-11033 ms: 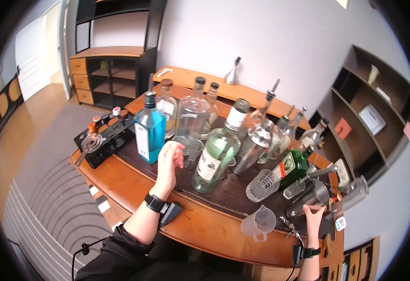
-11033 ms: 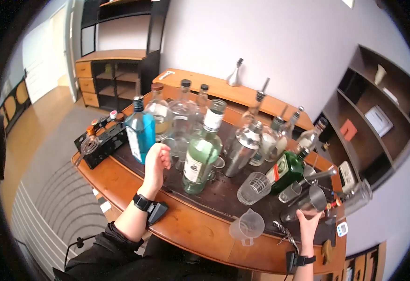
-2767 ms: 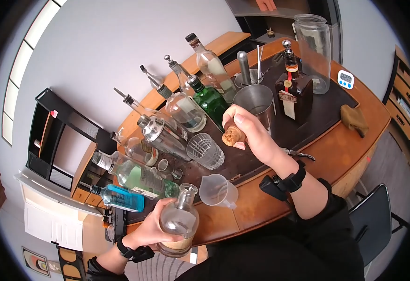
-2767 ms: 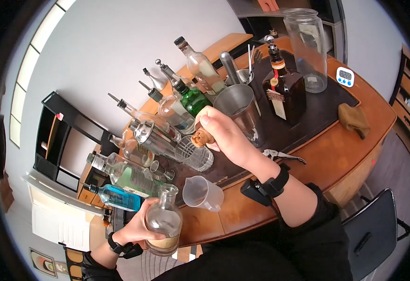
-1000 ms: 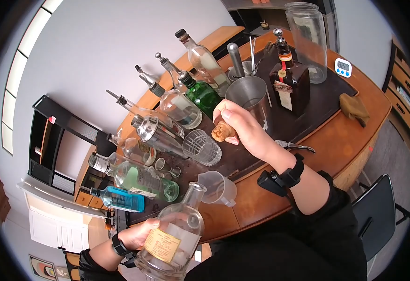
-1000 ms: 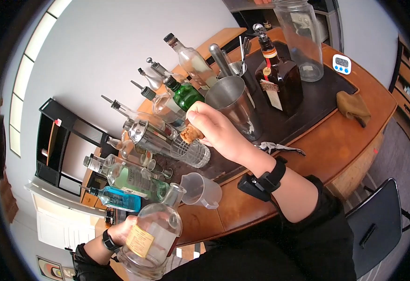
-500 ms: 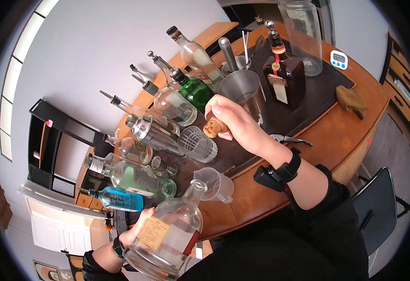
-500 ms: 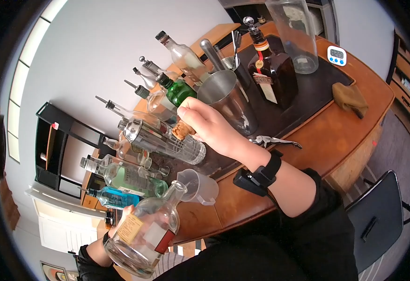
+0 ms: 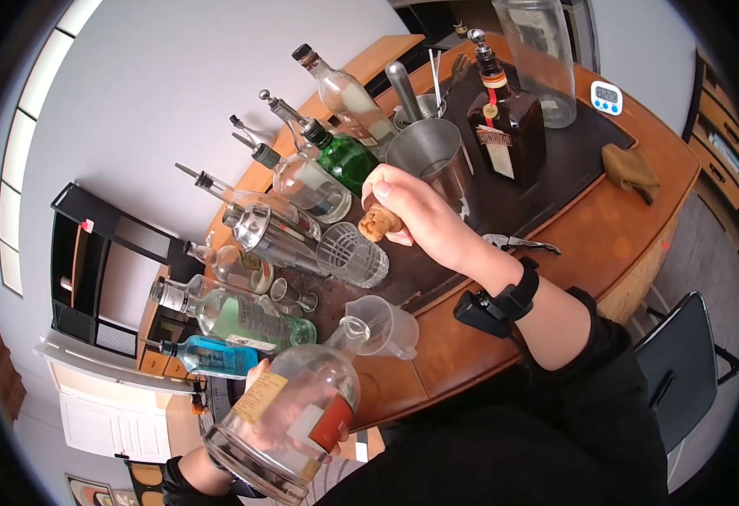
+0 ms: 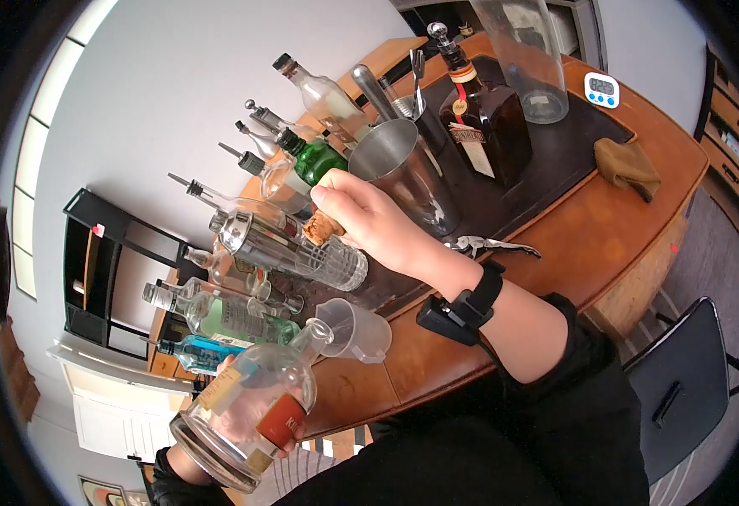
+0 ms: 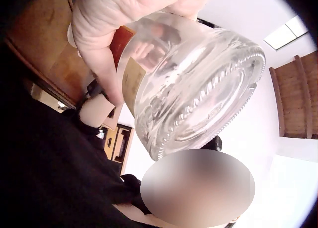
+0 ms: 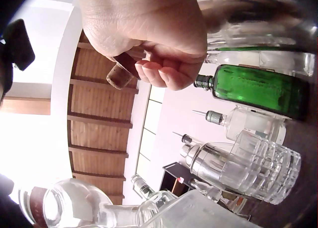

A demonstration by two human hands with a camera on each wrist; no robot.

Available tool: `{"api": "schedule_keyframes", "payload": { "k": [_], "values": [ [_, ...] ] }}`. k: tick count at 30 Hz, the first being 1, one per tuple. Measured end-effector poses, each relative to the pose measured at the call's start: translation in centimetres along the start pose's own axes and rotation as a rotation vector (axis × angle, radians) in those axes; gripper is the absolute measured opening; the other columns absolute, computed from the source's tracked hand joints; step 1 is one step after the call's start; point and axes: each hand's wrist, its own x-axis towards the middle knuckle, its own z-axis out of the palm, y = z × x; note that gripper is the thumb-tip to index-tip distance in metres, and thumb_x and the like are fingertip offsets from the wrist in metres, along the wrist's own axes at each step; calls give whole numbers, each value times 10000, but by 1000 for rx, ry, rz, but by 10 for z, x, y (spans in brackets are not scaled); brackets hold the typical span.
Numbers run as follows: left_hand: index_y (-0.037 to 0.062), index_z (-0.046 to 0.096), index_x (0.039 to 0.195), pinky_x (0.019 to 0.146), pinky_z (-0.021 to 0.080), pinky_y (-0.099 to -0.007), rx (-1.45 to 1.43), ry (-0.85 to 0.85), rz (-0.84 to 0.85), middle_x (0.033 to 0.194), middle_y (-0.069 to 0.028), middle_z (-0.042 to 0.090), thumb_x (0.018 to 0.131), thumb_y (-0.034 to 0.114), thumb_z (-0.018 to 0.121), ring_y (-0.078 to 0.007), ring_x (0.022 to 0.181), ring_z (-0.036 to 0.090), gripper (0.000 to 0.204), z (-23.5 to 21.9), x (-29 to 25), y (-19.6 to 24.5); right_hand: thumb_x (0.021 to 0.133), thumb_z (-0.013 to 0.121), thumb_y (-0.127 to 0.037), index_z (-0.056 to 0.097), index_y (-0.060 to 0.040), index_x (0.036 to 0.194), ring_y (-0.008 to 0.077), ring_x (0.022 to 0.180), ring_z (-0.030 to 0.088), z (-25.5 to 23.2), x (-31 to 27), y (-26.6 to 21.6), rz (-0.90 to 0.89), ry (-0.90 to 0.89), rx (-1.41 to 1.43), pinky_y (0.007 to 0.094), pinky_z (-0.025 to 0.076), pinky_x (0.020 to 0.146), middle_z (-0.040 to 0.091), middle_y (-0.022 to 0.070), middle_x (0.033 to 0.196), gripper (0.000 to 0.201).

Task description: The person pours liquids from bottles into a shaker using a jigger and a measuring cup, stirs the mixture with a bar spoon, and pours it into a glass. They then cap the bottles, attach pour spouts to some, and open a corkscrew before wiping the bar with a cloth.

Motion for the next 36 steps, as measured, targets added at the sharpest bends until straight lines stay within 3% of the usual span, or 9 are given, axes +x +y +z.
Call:
{"api": "schedule_keyframes", "payload": {
  "k": [2, 5, 8, 24, 26, 36],
  "values": [
    [76, 311, 1444, 870, 478, -595, 152, -66, -57, 1290, -309, 468, 766, 853, 426, -496, 1111, 544, 1037, 6, 6, 1, 1028, 463, -327, 457, -134, 864, 6, 579, 307, 0, 0, 1, 7, 4, 54, 198, 306, 510, 326, -82, 692, 253],
    [73, 317, 1436, 797, 515, -562, 77, 38, 46, 1185, -335, 511, 765, 855, 435, -510, 1006, 583, 1037, 25, 7, -10, 1030, 461, -329, 461, -133, 865, 7, 579, 301, 0, 1, 3, 8, 8, 64, 198, 306, 511, 322, -84, 686, 256],
    [68, 324, 1428, 778, 514, -574, 25, 66, 38, 1134, -349, 521, 776, 838, 447, -513, 964, 595, 1016, 32, 9, -10, 1031, 464, -329, 464, -131, 868, 8, 581, 300, 0, 1, 3, 6, 1, 79, 201, 307, 512, 324, -82, 687, 257],
    [22, 289, 1445, 841, 489, -615, -91, -47, 56, 1189, -397, 458, 787, 798, 487, -560, 1020, 555, 1037, 16, -3, -15, 1037, 460, -325, 462, -127, 872, 11, 580, 291, -1, 2, 7, 8, 7, 77, 204, 280, 500, 326, -79, 711, 257],
    [15, 284, 1447, 850, 486, -620, -108, -63, 61, 1197, -403, 450, 789, 793, 492, -566, 1028, 550, 1040, 14, -4, -15, 1039, 385, -297, 503, -77, 979, 40, 571, 362, -3, 2, 7, 1, 2, -2, 203, 318, 505, 438, -17, 716, 257],
    [-16, 261, 1459, 892, 469, -647, -180, -143, 77, 1233, -435, 407, 796, 766, 519, -597, 1065, 524, 1057, 17, 10, -17, 1042, 389, -299, 505, -78, 982, 39, 572, 350, -1, 1, 6, 4, 3, -5, 202, 311, 506, 427, -20, 711, 257]
  ]
}}
